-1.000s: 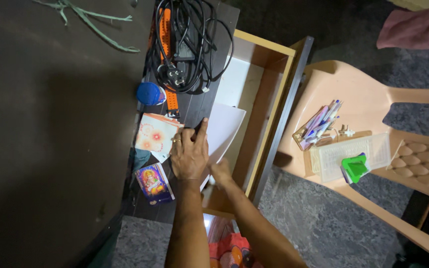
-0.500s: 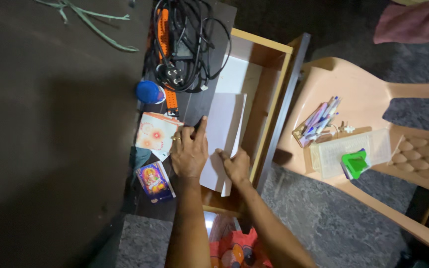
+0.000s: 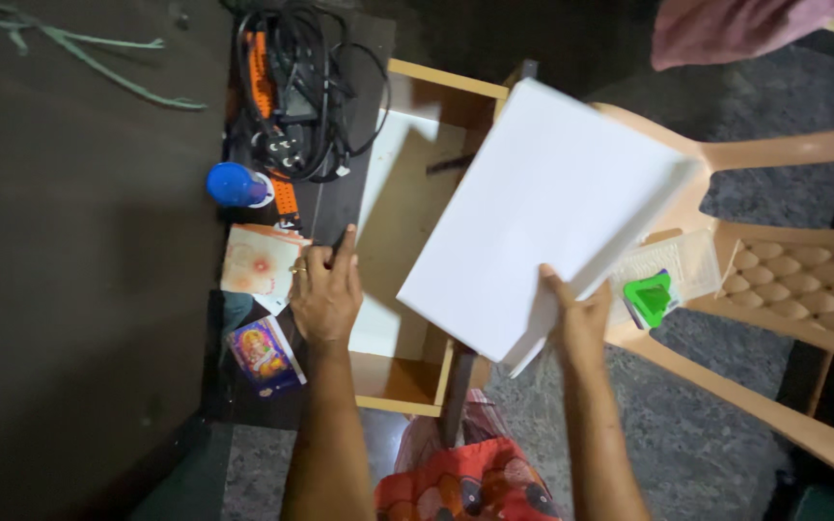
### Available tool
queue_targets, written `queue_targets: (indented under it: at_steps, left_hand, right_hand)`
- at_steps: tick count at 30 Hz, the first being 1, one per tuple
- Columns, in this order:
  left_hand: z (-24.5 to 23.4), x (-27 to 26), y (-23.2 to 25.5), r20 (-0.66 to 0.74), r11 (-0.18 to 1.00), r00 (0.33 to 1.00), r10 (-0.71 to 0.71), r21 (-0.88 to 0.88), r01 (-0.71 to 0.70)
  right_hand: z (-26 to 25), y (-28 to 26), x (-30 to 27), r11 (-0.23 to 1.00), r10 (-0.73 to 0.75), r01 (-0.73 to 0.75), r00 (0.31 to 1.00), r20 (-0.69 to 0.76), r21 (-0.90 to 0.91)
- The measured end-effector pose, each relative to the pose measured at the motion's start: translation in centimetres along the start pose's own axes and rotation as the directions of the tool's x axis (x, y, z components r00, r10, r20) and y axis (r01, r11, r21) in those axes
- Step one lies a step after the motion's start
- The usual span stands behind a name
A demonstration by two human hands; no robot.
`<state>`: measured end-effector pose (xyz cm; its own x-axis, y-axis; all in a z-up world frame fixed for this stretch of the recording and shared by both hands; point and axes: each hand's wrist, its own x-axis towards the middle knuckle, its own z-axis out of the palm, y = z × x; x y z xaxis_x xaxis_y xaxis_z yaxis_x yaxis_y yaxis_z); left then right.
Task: The person organizes a desk by coiling and arranging cables, then opens a drawer to remove items such as a notebook, pens, and papers. They wipe the drawer interior with a pink cloth and place the removed items on a nearby chair.
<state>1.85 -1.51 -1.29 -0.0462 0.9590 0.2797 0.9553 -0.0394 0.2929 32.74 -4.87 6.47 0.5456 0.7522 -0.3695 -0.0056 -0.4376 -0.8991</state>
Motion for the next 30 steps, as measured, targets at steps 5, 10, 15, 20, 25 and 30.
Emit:
queue_targets:
  at_steps: [5,10,15,20,25,30]
  left_hand:
    - [0.5,-0.4,0.2,-0.012,0.998,0.999,0.034,0.05,-0.033]
    - [1.2,-0.6,0.1,0.007,0.994,0.998,0.061,0.088,-0.061]
    - [1.2,-0.7,0.4,0.012,0.997,0.998,0.055,0.059,-0.056]
    - [0.9,-0.6,0.8,0.017,0.998,1.0,0.013,0.055,-0.014]
    - [0.6,-0.4,0.9,0.025,0.999,1.0,0.009,0.035,-0.009]
    - [0.5,-0.3,0.8,0.004,1.0,1.0,0.021,0.023,-0.021]
  right_hand:
    - [-5.6,3.8,6.3,0.91,-0.065,0.091,0.995,-0.079,0.404]
    - [-8.4,8.8,13.9,0.811,0.125,0.012,0.973,-0.193,0.585]
    - [-9.2,13.7,18.9,0.841,0.195,-0.052,0.957,-0.213,0.538]
    - [-9.4,16.9,22.6,0.91,0.253,-0.127,0.924,-0.286,0.394]
    - [-9.2,19.0,26.0,0.985,0.141,-0.06,0.82,-0.555,0.161]
    - [-8.0,15.2,25.6,0.938,0.141,-0.32,0.704,-0.696,-0.134]
